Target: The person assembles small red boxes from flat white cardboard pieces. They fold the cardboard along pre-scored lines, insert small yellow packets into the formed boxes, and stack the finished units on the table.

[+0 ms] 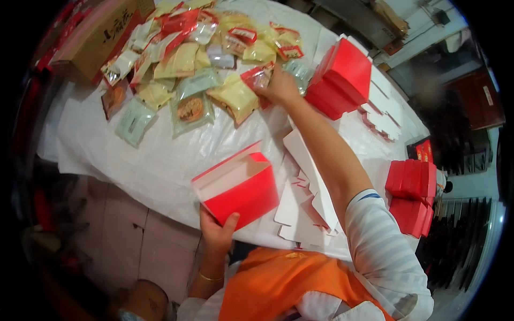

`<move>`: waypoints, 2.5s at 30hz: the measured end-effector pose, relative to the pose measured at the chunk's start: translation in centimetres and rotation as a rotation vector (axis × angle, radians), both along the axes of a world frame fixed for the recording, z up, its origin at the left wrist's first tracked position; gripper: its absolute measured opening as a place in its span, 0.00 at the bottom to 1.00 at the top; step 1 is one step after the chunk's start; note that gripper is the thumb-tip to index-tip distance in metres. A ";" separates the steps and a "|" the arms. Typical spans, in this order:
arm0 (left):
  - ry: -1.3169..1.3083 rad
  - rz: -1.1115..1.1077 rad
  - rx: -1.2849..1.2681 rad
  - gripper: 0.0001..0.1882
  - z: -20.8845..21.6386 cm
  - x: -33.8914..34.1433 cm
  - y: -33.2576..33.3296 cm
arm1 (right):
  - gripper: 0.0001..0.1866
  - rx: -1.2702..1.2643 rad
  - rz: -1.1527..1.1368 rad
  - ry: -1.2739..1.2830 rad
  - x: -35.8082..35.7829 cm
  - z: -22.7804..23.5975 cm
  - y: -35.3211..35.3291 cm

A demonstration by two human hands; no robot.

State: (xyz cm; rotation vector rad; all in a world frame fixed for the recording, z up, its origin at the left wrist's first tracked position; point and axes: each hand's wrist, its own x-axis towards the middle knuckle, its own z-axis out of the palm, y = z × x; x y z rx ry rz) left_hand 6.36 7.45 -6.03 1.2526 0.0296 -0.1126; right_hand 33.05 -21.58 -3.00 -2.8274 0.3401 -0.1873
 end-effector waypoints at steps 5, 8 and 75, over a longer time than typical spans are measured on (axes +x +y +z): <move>0.155 -0.076 0.000 0.30 1.2 0.2 -0.3 | 0.40 0.143 0.164 0.242 -0.1 1.5 -1.3; 0.175 -0.121 -0.054 0.29 1.4 0.3 -0.5 | 0.32 0.317 0.146 0.164 -2.0 2.3 -0.9; -0.673 -0.567 0.303 0.31 8.5 -10.5 -12.1 | 0.05 0.980 -0.189 -0.671 -50.7 7.2 -0.8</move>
